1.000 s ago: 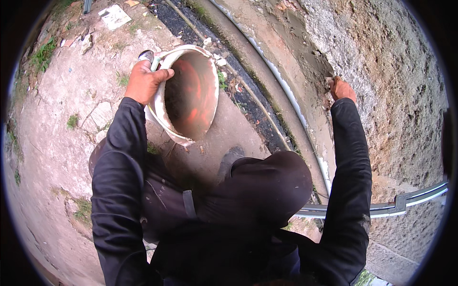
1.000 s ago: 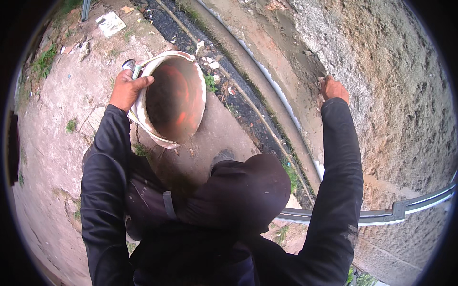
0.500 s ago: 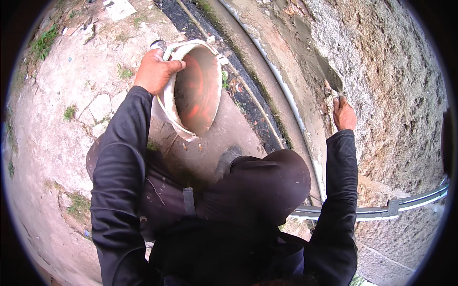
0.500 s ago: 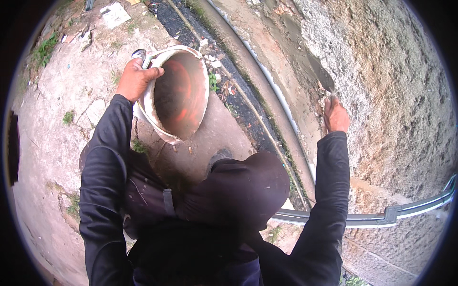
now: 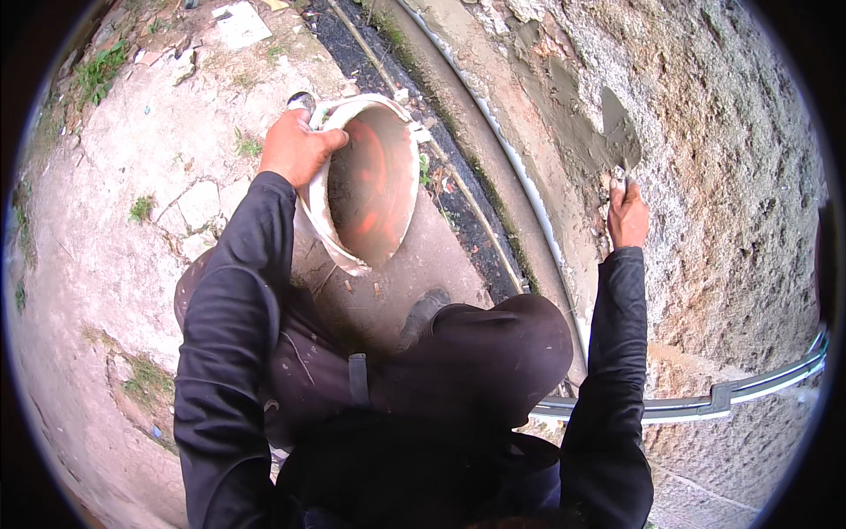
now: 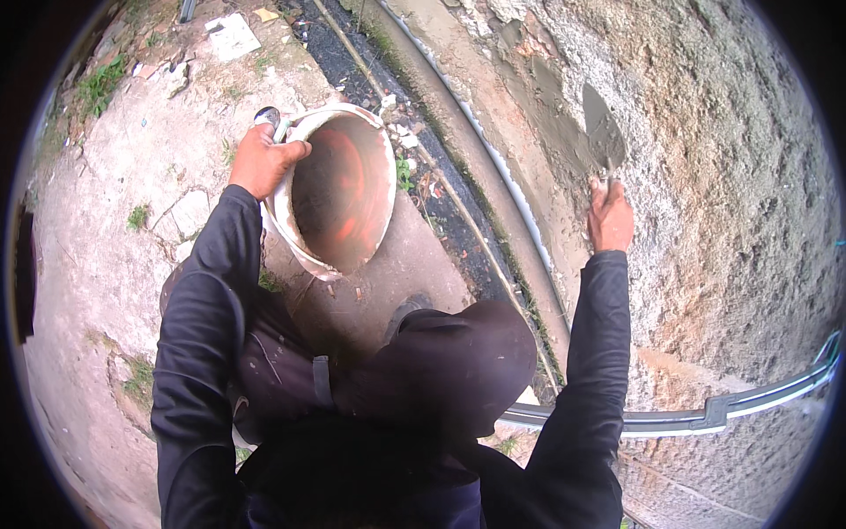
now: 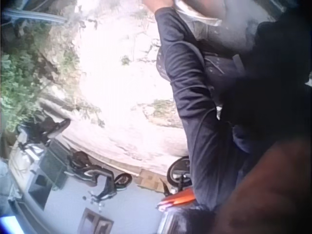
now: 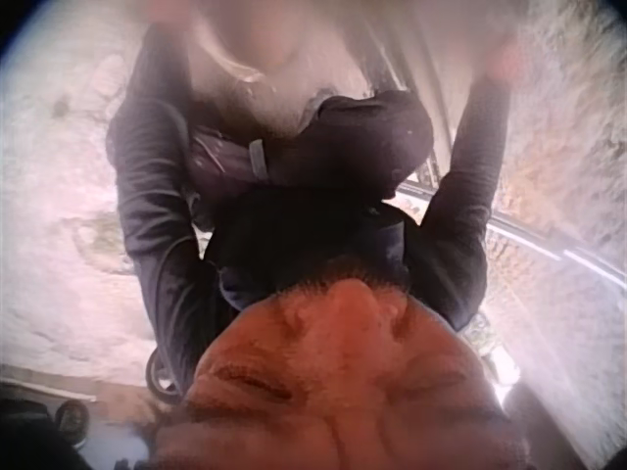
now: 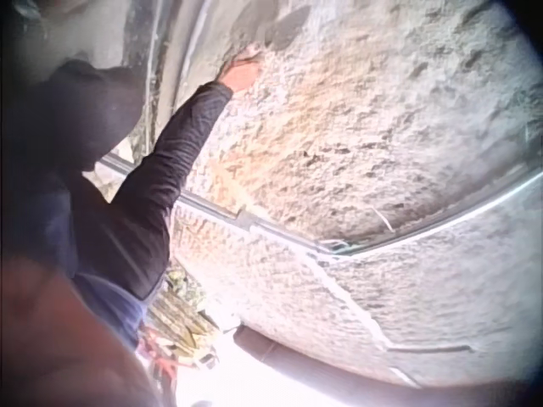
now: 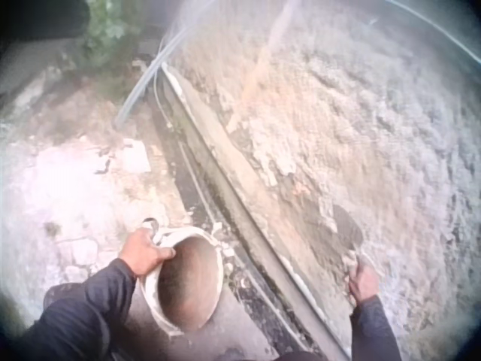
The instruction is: The person applies wet concrete to a brick wall using a trowel, scooping the mixture from a bucket and smoothing it over the surface of the wall.
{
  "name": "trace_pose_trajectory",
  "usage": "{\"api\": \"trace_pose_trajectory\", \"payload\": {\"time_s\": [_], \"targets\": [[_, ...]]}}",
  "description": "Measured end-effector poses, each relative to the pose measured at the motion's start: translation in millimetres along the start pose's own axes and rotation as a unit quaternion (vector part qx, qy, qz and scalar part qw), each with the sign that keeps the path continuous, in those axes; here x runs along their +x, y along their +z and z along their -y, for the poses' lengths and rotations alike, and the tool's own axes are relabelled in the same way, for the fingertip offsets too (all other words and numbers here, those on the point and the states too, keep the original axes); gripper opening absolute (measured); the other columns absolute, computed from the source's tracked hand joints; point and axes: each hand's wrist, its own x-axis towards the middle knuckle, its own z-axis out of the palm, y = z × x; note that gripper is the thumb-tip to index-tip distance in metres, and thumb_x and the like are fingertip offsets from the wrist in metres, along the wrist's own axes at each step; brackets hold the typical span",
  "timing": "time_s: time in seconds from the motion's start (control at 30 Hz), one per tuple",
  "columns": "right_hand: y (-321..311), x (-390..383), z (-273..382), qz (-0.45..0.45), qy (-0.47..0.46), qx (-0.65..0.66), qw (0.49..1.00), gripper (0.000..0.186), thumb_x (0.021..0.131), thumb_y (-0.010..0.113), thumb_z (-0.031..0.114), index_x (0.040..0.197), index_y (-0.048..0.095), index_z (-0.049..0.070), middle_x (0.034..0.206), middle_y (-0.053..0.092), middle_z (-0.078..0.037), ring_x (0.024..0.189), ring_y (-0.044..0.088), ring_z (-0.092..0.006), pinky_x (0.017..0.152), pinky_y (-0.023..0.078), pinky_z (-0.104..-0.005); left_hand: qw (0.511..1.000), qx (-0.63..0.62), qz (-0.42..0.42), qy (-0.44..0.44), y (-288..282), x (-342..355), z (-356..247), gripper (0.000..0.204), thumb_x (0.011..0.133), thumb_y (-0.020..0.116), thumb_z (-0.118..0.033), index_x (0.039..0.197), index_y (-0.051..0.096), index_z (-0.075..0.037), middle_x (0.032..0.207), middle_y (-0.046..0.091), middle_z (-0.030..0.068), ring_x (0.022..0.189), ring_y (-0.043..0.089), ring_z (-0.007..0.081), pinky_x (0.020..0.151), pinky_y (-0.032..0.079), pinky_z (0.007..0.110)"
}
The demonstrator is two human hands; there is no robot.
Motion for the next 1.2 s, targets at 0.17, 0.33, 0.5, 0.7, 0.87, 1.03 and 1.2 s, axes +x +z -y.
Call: {"api": "trace_pose_trajectory", "payload": {"time_s": [0.17,0.33,0.5,0.7,0.87,1.03,1.2], "targets": [[48.9,-93.6,149.4,0.14,-0.303,0.093,0.938,0.031,0.087,0.058,0.029,0.107,0.057,0.006,0.092,0.06,-0.018,0.08,0.063,-0.0331,0.066,0.051,-0.0452,0.998,0.062,-0.03,-0.013,10.2,-18.2,-15.1,0.044,0.066,0.07,-0.032,0.088,0.066,0.005,0.112,0.055,0.0222,0.097,0.06,0.0345,0.086,0.046,0.04],[143.8,-102.0,223.5,0.2,-0.318,0.099,0.921,0.026,0.089,0.053,0.027,0.101,0.054,0.004,0.094,0.061,-0.019,0.079,0.064,-0.0362,0.069,0.052,-0.0476,0.994,0.095,0.048,-0.009,34.1,-46.6,-40.7,0.043,0.066,0.071,-0.032,0.088,0.065,0.005,0.117,0.054,0.0228,0.103,0.056,0.0384,0.09,0.044,0.041],[124.0,-150.1,214.2,0.241,-0.452,0.122,0.85,0.022,0.088,0.051,0.022,0.099,0.056,0.004,0.094,0.061,-0.018,0.079,0.065,-0.036,0.068,0.053,-0.0472,0.996,0.078,0.003,0.038,33.2,-43.0,-11.9,0.037,0.068,0.071,-0.027,0.095,0.066,-0.002,0.076,0.065,0.0208,0.074,0.065,0.0326,0.07,0.05,0.038],[122.5,-106.8,229.4,0.095,-0.322,0.064,0.94,0.023,0.088,0.047,0.019,0.097,0.061,0.003,0.092,0.064,-0.017,0.078,0.066,-0.0348,0.068,0.053,-0.0467,0.974,0.167,-0.056,0.144,58.9,-68.7,-20.3,0.037,0.067,0.073,-0.033,0.067,0.062,0.002,0.062,0.06,0.0194,0.063,0.06,0.037,0.062,0.047,0.044],[151.5,-132.5,224.8,0.291,-0.462,0.217,0.809,0.029,0.091,0.046,0.022,0.09,0.062,-0.002,0.081,0.064,-0.023,0.073,0.065,-0.0371,0.069,0.051,-0.0473,0.989,0.128,0.062,0.047,39.4,-66.8,-15.5,0.035,0.068,0.072,-0.031,0.068,0.062,0.003,0.074,0.061,0.0256,0.074,0.061,0.0374,0.069,0.047,0.044],[143.7,-159.3,245.0,0.424,-0.365,0.4,0.726,0.034,0.091,0.051,0.031,0.088,0.059,-0.002,0.076,0.06,-0.021,0.074,0.061,-0.0382,0.07,0.046,-0.0464,0.997,-0.025,0.019,0.071,20.1,-55.5,9.7,0.024,0.071,0.07,-0.023,0.073,0.065,0.001,0.057,0.058,0.0127,0.051,0.057,0.0217,0.052,0.044,0.035],[130.1,-144.7,226.2,0.421,-0.244,0.288,0.825,0.042,0.078,0.062,0.044,0.091,0.063,0.004,0.081,0.064,-0.02,0.082,0.062,-0.0373,0.072,0.046,-0.0459,0.999,-0.042,0.001,0.035,11.5,-37.6,18.6,0.03,0.068,0.072,-0.027,0.075,0.064,0.001,0.061,0.06,0.0101,0.056,0.057,0.0179,0.057,0.045,0.034]]}}
